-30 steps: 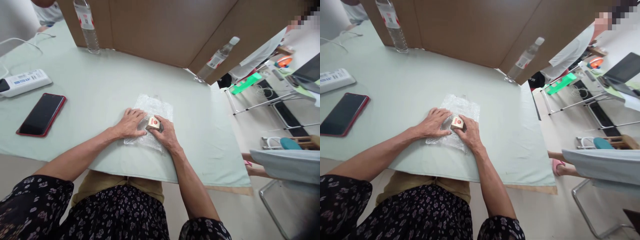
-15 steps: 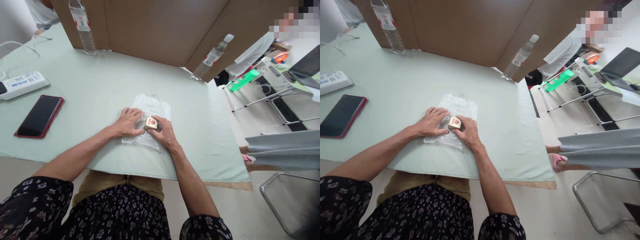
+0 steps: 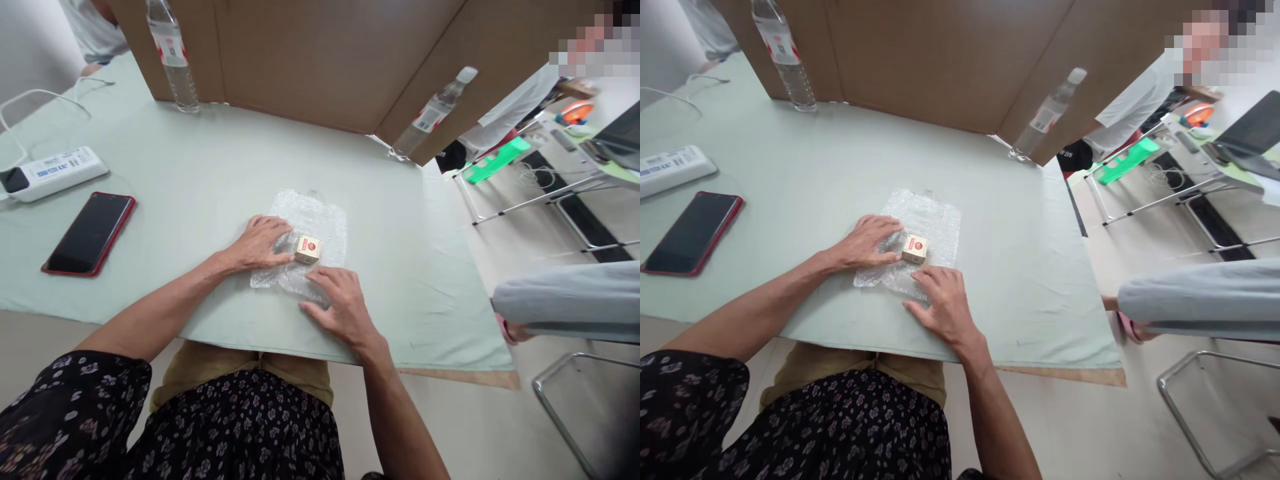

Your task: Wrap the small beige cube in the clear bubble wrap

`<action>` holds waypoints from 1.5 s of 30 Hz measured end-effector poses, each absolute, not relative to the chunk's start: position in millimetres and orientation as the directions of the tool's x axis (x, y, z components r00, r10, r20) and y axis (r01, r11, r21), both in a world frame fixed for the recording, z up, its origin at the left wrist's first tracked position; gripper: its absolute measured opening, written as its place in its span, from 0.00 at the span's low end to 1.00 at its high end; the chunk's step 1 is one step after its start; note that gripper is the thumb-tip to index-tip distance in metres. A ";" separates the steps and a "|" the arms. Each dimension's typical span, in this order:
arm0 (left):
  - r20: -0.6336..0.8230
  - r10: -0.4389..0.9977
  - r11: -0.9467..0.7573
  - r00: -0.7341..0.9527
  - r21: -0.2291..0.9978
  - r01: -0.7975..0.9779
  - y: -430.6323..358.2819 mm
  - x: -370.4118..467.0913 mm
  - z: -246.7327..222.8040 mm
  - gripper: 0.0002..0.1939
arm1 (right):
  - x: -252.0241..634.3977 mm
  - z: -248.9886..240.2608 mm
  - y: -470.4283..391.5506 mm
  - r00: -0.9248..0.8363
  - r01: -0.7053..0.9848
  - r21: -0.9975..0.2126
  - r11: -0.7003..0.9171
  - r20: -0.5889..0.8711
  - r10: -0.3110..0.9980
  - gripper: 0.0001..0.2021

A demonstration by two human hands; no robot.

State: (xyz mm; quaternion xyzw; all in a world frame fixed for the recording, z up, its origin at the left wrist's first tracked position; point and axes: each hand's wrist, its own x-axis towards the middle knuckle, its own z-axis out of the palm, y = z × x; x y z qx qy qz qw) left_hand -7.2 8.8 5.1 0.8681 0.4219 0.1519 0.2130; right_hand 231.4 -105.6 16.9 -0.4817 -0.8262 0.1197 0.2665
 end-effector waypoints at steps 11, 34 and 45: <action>0.372 0.701 -0.663 0.609 0.654 0.363 -2.3 -5.0 22.0 0.21 | 234.0 25.6 -66.5 -0.157 0.746 -0.553 0.372 0.396 0.905 0.05; 0.232 0.892 -0.347 0.387 0.902 0.259 -11.7 15.1 15.4 0.10 | 222.5 5.1 -54.0 -0.027 0.331 -0.920 0.212 0.215 0.976 0.08; 0.203 0.905 -0.311 0.373 0.916 0.255 -11.6 16.5 18.6 0.13 | 222.2 2.7 -52.5 -0.020 0.321 -0.924 0.206 0.212 0.977 0.08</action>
